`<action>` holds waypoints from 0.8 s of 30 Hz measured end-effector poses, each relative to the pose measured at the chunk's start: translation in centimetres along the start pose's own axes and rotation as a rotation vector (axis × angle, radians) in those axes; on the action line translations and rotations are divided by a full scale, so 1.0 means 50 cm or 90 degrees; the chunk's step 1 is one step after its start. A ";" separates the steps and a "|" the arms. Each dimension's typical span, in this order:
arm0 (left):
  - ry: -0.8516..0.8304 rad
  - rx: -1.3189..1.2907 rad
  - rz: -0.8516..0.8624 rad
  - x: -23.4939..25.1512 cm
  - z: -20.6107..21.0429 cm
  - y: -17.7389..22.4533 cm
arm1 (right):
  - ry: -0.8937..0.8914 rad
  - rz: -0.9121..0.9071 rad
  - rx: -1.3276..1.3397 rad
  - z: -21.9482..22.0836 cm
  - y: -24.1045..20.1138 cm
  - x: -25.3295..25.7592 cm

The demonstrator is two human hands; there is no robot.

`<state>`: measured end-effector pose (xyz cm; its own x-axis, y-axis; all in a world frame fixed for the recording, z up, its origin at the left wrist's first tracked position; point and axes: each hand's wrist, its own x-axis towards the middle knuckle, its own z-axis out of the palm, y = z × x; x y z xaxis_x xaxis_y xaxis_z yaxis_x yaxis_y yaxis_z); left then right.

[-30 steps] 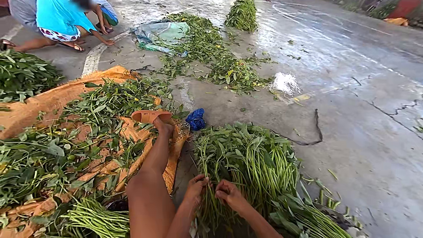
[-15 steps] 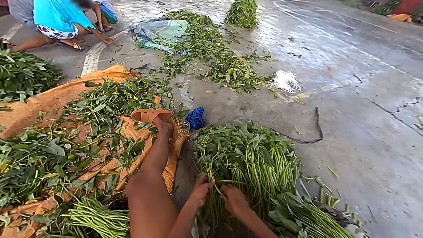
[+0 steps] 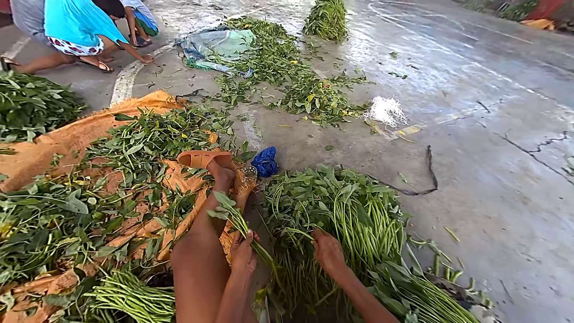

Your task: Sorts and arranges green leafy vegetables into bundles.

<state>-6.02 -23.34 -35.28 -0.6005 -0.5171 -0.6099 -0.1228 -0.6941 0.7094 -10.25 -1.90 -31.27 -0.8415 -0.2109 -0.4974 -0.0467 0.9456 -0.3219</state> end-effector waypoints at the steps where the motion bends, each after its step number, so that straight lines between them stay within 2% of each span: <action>1: -0.007 0.033 0.004 -0.003 0.001 -0.010 | 0.013 -0.019 0.027 0.000 -0.012 -0.008; 3: -0.065 0.095 -0.002 -0.020 0.010 -0.036 | 0.019 -0.057 0.067 0.005 -0.035 -0.022; 6: -0.130 0.073 -0.038 -0.047 0.028 -0.065 | 0.025 -0.123 0.096 0.030 -0.060 -0.041; 11: -0.138 0.066 -0.029 -0.039 0.024 -0.059 | 0.013 -0.200 0.033 0.057 -0.067 -0.068; 18: -0.182 0.105 -0.142 -0.008 0.009 -0.036 | 0.265 -0.395 -0.048 0.105 -0.030 -0.061; 20: -0.207 0.110 -0.166 -0.004 0.009 -0.033 | 0.292 -0.416 -0.034 0.109 -0.020 -0.061; 22: -0.230 0.103 -0.182 0.000 0.009 -0.034 | 0.247 -0.385 0.004 0.106 -0.015 -0.067; 24: -0.243 0.088 -0.201 0.000 0.010 -0.033 | 0.132 -0.306 0.027 0.096 -0.020 -0.080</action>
<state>-6.20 -21.97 -36.26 -0.7599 -0.0546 -0.6478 -0.4329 -0.7009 0.5669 -4.25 -3.18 -32.85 -0.8196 -0.5610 -0.1162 -0.4359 0.7423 -0.5089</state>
